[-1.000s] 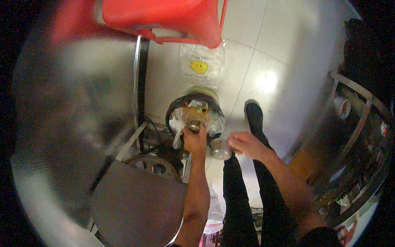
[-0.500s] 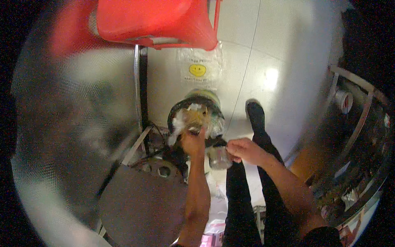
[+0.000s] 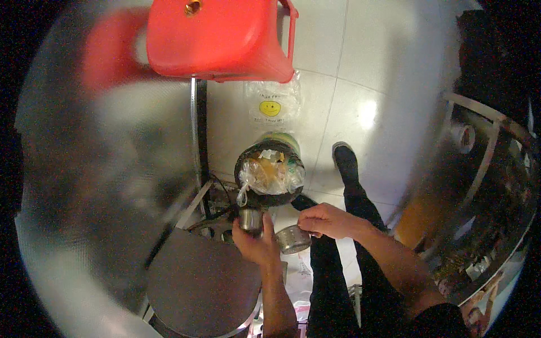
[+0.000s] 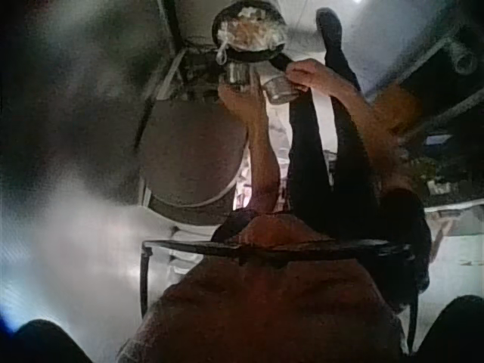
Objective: The person cleans a stainless steel double-basin kitchen sink using a cloth and a sponge. They wipe the sink basins, the faucet, and the surrounding backsplash. The person removes the drain strainers, disposes of the collected debris into a trash bin, and then rinses and re-installs the strainers.
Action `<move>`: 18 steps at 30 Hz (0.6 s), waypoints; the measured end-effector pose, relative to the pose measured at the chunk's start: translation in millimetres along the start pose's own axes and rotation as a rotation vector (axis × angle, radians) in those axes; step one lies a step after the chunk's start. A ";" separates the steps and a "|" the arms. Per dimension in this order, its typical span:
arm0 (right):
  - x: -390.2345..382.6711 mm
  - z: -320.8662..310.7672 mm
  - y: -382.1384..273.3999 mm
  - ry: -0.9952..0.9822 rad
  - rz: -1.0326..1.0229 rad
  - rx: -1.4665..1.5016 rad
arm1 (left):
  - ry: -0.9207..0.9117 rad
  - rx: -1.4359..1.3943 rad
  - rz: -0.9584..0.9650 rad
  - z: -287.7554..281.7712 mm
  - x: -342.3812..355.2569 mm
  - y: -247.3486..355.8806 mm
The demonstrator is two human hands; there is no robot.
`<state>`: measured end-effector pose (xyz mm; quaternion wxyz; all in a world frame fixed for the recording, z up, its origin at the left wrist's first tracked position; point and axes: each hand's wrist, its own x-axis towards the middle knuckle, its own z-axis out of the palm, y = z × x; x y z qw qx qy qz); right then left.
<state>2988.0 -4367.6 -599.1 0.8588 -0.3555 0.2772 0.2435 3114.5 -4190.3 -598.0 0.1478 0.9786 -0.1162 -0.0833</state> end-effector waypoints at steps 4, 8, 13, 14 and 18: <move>25.0 -25.9 14.6 -0.047 -0.012 0.061 | -0.370 0.260 -0.119 103.2 49.5 -54.8; 1.5 -14.1 26.8 0.032 0.038 0.104 | -0.140 0.285 0.071 24.1 16.2 -19.3; -10.6 12.0 -10.2 -0.097 -0.034 -0.047 | -0.353 -0.605 -0.519 -59.5 -12.0 -26.8; -15.2 19.0 -27.8 -0.124 -0.006 -0.113 | -0.401 -0.797 -0.653 -75.7 -7.6 -21.4; -42.6 43.2 -62.2 -0.250 -0.251 -0.256 | -0.635 -0.903 -0.576 -112.6 -11.7 -37.6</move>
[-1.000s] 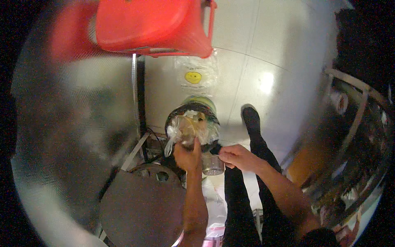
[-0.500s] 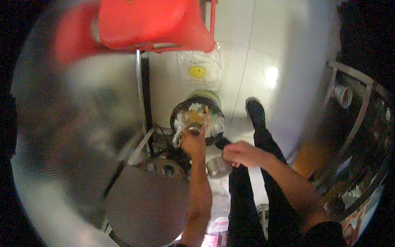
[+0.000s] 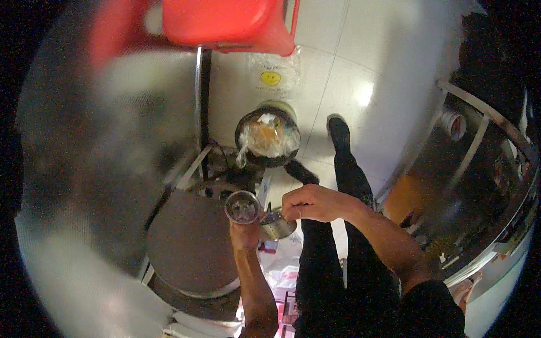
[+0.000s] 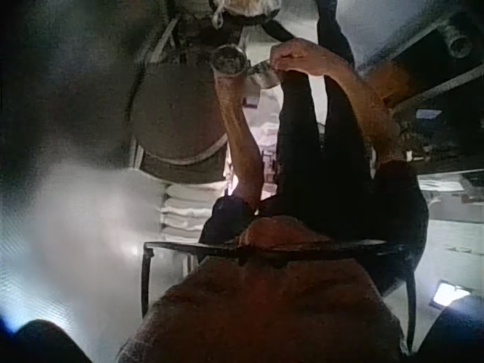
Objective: The person cleans a stainless steel double-basin kitchen sink using a cloth and a sponge. They wipe the sink basins, the faucet, and the surrounding backsplash. The person removes the drain strainers, disposes of the collected debris into a trash bin, and then rinses and re-installs the strainers.
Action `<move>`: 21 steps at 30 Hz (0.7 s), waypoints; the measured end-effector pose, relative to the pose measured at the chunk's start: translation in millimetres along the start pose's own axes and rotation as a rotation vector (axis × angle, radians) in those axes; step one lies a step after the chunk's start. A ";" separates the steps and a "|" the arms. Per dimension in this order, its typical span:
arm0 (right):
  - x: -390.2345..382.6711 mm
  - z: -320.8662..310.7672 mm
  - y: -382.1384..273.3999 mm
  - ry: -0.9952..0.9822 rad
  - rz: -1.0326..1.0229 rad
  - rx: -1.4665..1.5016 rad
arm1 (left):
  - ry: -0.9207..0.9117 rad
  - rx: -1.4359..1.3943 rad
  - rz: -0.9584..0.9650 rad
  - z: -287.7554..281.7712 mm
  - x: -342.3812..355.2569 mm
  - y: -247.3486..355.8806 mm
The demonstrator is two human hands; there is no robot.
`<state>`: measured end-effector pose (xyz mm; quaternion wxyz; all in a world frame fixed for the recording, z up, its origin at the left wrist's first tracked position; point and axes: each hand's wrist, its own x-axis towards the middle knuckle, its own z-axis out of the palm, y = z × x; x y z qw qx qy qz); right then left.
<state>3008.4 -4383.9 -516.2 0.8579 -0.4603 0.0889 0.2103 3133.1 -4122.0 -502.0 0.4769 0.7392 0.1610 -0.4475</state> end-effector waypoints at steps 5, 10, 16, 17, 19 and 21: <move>-25.4 40.2 -44.6 -0.044 -0.208 -0.074 | -0.391 -0.718 0.091 5.0 -49.0 38.5; -51.4 90.3 -98.3 0.073 -0.379 -0.354 | -0.531 -0.926 0.124 -4.4 -80.8 59.2; -88.0 184.5 -142.7 0.343 -0.574 -0.947 | -0.482 -1.069 0.217 -21.3 -122.2 61.1; -95.4 203.9 -146.9 0.387 -0.570 -1.006 | -0.525 -1.059 0.238 -26.0 -131.7 62.4; -106.9 235.9 -159.8 0.475 -0.574 -1.129 | -0.613 -1.037 0.294 -29.2 -149.1 81.8; -118.3 265.4 -169.0 0.548 -0.600 -1.190 | -0.570 -0.983 0.345 -32.4 -168.1 94.3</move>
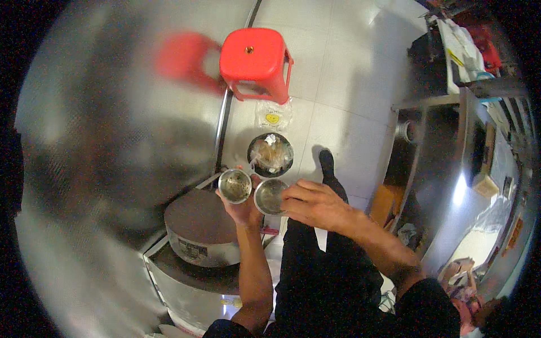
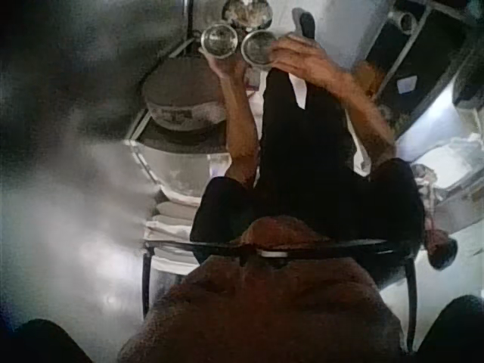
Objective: The person cleans a stainless steel double-basin kitchen sink using a cloth and a sponge. They wipe the sink basins, the faucet, and the surrounding backsplash. The person removes the drain strainers, disposes of the collected debris into a trash bin, and then rinses and re-installs the strainers.
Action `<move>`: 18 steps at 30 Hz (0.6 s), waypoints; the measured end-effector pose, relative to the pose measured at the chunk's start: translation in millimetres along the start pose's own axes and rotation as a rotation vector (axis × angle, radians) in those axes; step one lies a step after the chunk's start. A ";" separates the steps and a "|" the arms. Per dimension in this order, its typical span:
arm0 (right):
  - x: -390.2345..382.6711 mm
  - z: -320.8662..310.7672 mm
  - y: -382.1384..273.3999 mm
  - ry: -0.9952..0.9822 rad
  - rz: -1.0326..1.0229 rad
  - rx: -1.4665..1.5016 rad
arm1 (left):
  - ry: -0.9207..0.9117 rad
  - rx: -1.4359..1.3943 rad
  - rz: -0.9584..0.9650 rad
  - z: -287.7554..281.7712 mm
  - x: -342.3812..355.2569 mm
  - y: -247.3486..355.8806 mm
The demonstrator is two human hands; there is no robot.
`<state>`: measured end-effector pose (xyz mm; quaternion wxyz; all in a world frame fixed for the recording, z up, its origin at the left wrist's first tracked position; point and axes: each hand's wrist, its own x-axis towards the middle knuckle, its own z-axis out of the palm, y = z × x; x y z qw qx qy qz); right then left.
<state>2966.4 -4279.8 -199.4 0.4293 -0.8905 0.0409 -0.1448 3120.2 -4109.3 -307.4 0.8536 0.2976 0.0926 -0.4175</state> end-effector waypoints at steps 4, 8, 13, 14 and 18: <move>-29.8 -5.5 -81.6 0.164 0.086 -0.127 | -0.090 -0.057 -0.133 19.8 -21.3 16.0; -76.4 -15.5 -142.6 0.317 0.131 -0.162 | -0.135 -0.004 -0.341 40.6 -48.3 1.6; -202.6 -10.4 -193.3 0.442 0.322 -0.121 | -0.023 0.067 -0.666 54.7 -124.2 -43.4; -234.0 -10.0 -206.5 0.482 0.344 -0.146 | 0.028 0.116 -0.732 47.7 -137.6 -58.2; -329.9 -12.4 -255.3 0.620 0.443 -0.215 | -0.621 0.116 -1.381 61.6 -172.4 -89.2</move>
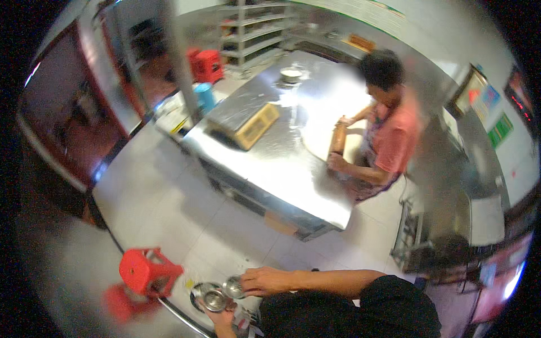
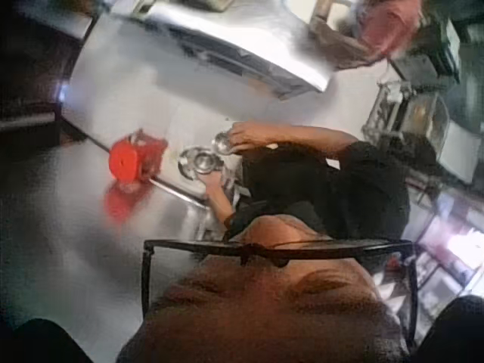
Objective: The person cleans a stainless steel double-basin kitchen sink using a cloth and a sponge. They wipe the sink basins, the faucet, and the surrounding backsplash. The person removes the drain strainers, disposes of the collected debris into a trash bin, and then rinses and re-installs the strainers.
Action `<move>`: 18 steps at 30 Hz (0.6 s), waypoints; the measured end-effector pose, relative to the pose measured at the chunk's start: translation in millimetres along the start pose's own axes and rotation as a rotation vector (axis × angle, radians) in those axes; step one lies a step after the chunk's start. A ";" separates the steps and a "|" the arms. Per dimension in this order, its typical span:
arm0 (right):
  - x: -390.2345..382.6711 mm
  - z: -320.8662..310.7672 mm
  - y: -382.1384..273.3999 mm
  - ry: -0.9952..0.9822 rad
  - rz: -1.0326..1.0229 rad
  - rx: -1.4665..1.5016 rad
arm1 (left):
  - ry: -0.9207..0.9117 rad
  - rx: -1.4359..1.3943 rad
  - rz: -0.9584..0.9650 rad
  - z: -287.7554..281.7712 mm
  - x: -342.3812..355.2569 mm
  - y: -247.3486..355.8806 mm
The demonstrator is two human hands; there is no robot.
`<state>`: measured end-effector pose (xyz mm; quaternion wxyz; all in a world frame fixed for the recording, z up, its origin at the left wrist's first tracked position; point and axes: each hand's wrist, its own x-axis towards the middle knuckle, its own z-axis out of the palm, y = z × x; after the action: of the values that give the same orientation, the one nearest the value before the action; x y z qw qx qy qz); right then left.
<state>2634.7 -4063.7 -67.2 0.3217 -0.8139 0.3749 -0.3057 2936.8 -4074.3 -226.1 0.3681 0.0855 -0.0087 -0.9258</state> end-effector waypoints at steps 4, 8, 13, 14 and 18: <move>-141.8 -69.7 -14.4 0.119 0.295 0.025 | 0.208 0.126 -0.447 39.6 70.2 -87.7; -329.5 -109.2 -45.5 0.346 0.596 -0.066 | 0.311 0.452 -0.764 58.2 146.6 -253.9; -491.6 -137.0 -66.5 0.727 0.870 -0.240 | 0.049 0.538 -1.088 119.7 240.1 -435.4; -519.5 -148.0 -69.8 0.779 0.920 -0.313 | 0.050 0.555 -1.118 128.2 256.8 -475.3; -623.7 -171.4 -86.6 1.101 1.060 -0.427 | 0.005 0.569 -1.153 158.7 292.4 -634.4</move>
<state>2212.1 -3566.5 -58.1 0.0296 -0.3030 0.8682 -0.3918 2270.3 -3819.1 -164.3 -0.2258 0.1730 -0.2057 -0.9364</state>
